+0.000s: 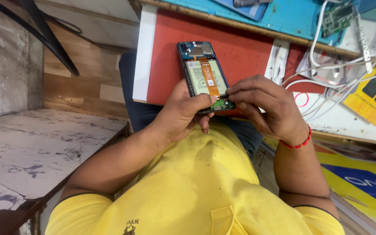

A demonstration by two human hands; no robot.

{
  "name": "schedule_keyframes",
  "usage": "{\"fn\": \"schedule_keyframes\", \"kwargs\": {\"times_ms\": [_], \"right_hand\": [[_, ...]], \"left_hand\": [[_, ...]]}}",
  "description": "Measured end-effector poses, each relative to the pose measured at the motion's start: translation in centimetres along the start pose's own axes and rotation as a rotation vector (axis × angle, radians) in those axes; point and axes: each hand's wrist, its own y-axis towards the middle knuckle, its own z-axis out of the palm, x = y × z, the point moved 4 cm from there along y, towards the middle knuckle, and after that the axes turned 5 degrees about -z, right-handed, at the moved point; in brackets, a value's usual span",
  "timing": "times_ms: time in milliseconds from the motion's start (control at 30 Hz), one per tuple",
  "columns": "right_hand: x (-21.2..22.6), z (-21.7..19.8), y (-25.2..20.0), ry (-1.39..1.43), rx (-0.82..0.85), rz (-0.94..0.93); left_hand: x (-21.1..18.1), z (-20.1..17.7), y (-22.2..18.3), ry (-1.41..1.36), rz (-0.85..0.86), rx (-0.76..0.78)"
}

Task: The person disassembles a smartphone by prying open the back cover and removing screws from the internal frame. They disconnect the battery and charging port assembly, then reconnect the components and reassemble the device. The person plugs in a charging cable to test the device's functionality.

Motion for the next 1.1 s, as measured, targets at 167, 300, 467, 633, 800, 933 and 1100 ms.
{"fn": "schedule_keyframes", "kwargs": {"times_ms": [167,300,467,633,800,933,1100], "right_hand": [[-1.6,1.2,-0.6,-0.102,0.083,0.056],[-2.7,2.2,-1.2,-0.204,0.103,0.018],[-3.1,2.9,-1.7,-0.319,0.104,-0.081],[-2.7,2.8,-1.2,-0.379,0.130,-0.165],[-2.4,2.9,-0.2,-0.346,0.137,-0.179],[-2.8,2.7,1.1,-0.246,0.098,0.031],[-6.0,4.3,5.0,-0.019,0.060,0.334]], "left_hand": [[0.0,-1.1,0.9,0.236,0.120,-0.018],[-0.1,-1.3,1.2,0.348,0.127,-0.028],[0.1,-1.6,1.3,0.427,0.083,-0.056],[0.1,-1.8,1.4,0.490,0.036,-0.077],[0.4,-2.0,1.3,0.507,0.019,-0.080],[0.7,-1.9,1.3,0.568,0.026,-0.108],[0.7,-1.3,1.3,0.645,0.027,-0.149]]}}
